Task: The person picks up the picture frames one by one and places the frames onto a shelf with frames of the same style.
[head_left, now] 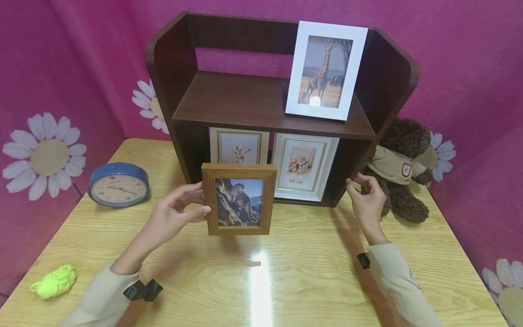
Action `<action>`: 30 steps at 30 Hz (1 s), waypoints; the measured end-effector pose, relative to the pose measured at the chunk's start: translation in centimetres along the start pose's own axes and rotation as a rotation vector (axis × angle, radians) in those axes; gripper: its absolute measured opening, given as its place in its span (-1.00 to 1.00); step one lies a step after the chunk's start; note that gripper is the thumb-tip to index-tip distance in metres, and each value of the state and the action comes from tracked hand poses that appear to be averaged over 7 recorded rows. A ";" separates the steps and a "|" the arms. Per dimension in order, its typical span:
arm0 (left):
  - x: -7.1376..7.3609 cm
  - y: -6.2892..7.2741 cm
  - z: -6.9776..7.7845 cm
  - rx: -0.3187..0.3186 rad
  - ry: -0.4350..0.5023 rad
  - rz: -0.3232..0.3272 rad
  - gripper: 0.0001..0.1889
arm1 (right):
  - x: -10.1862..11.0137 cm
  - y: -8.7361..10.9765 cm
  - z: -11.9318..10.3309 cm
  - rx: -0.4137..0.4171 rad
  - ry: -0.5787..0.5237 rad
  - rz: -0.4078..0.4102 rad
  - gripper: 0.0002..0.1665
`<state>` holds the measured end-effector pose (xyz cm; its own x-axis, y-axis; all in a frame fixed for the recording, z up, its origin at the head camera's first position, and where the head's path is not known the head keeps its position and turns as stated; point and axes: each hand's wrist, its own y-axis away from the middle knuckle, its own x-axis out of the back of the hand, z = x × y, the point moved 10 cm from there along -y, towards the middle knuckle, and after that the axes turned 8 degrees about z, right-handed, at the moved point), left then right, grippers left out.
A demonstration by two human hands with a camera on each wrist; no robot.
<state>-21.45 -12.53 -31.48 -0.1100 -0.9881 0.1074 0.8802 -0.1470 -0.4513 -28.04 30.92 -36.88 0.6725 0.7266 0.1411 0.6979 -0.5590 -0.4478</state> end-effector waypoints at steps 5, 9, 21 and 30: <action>0.7 -1.2 1.0 0.005 -0.015 0.019 -0.45 | 0.2 0.0 -0.5 0.011 0.017 -0.009 -0.78; 1.7 -2.3 1.7 0.040 -0.019 0.057 -0.48 | 0.6 0.6 -2.5 0.022 0.029 0.000 -0.89; 3.0 -5.3 4.0 0.047 0.037 0.081 -0.45 | 0.3 1.3 -4.5 0.068 0.044 -0.016 -0.80; 3.3 -8.2 6.0 0.029 0.142 0.094 -0.47 | 0.4 1.3 -4.5 0.084 0.034 -0.014 -0.78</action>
<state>-26.26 -14.28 -22.15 -0.0885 -0.9942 -0.0613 0.9023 -0.0539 -0.4277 -25.78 28.69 -33.39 0.6721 0.7189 0.1770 0.6848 -0.5127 -0.5179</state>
